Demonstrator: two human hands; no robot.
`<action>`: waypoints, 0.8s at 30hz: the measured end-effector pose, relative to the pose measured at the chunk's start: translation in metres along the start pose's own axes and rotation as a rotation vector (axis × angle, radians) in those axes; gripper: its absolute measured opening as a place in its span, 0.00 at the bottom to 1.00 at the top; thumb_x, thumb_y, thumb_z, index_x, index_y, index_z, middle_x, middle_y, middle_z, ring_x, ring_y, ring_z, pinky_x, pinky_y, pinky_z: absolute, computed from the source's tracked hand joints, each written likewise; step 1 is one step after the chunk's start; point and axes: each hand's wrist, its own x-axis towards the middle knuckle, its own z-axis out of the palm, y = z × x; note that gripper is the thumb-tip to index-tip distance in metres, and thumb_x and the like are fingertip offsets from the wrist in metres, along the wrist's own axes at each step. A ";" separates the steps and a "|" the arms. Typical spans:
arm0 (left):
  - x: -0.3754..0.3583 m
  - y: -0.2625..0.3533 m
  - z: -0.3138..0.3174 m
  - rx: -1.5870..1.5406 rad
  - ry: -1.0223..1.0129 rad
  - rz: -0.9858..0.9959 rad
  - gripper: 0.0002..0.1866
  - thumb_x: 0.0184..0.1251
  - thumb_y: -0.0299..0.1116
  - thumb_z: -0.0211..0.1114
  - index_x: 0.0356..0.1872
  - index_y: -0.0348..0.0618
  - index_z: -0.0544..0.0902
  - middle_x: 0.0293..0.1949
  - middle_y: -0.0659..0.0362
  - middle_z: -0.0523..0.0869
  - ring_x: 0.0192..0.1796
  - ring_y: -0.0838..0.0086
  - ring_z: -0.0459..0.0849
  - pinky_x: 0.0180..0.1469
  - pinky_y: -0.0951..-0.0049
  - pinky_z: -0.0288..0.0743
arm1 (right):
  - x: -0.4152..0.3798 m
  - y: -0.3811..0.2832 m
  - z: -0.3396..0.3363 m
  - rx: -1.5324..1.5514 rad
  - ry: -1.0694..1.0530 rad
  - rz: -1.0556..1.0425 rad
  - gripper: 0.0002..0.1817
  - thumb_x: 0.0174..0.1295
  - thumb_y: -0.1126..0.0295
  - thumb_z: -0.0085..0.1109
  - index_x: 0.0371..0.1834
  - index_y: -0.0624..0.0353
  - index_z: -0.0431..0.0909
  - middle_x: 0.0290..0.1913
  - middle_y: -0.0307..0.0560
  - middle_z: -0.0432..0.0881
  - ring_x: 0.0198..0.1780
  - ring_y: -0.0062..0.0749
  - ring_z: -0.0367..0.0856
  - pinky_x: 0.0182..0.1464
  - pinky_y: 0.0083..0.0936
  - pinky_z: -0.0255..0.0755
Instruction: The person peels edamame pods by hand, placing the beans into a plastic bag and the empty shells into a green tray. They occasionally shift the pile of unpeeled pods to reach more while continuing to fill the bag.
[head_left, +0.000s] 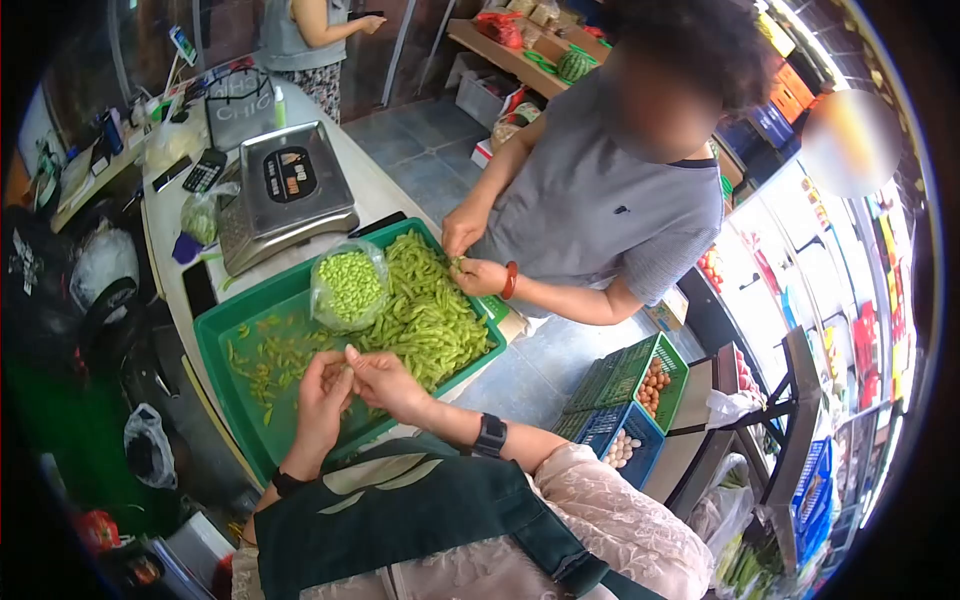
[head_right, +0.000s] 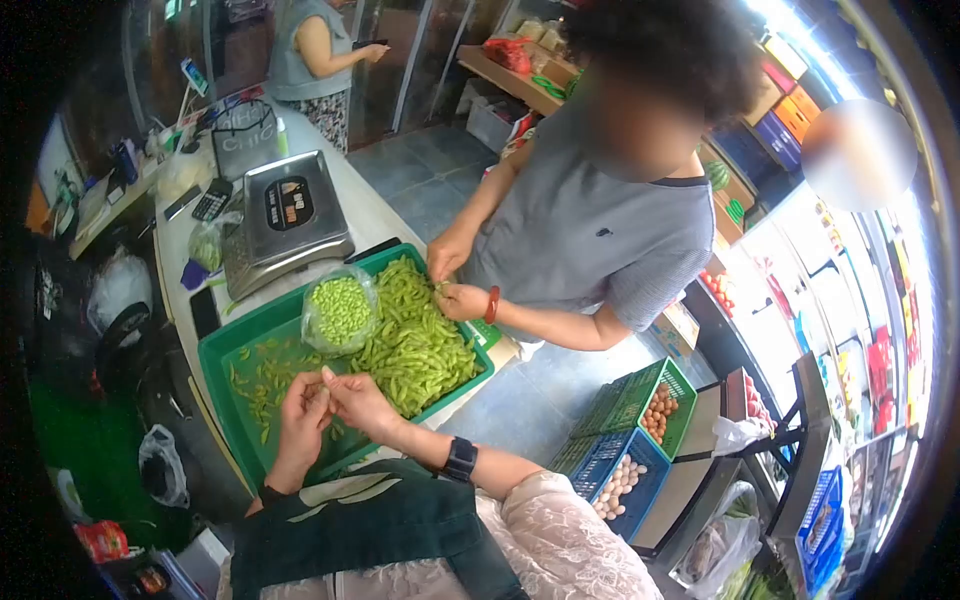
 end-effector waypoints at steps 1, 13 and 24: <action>-0.001 -0.003 -0.004 0.003 -0.009 0.004 0.08 0.71 0.29 0.57 0.47 0.38 0.75 0.29 0.65 0.77 0.24 0.86 0.66 0.24 0.84 0.56 | 0.000 0.003 -0.001 0.021 -0.039 0.013 0.26 0.71 0.47 0.46 0.21 0.56 0.73 0.13 0.29 0.63 0.13 0.14 0.54 0.16 0.16 0.45; -0.006 0.022 0.008 0.306 0.100 0.277 0.07 0.65 0.25 0.64 0.41 0.32 0.81 0.33 0.60 0.84 0.33 0.81 0.82 0.36 0.81 0.74 | -0.009 -0.009 0.013 -0.194 0.160 -0.265 0.19 0.74 0.55 0.43 0.27 0.54 0.69 0.18 0.30 0.66 0.19 0.14 0.60 0.20 0.14 0.55; -0.010 0.013 0.006 0.381 0.117 0.414 0.07 0.65 0.24 0.63 0.41 0.32 0.81 0.34 0.61 0.82 0.36 0.82 0.78 0.38 0.82 0.70 | -0.011 -0.004 0.012 -0.147 0.032 -0.343 0.20 0.75 0.56 0.42 0.27 0.56 0.69 0.19 0.31 0.66 0.21 0.13 0.61 0.21 0.15 0.56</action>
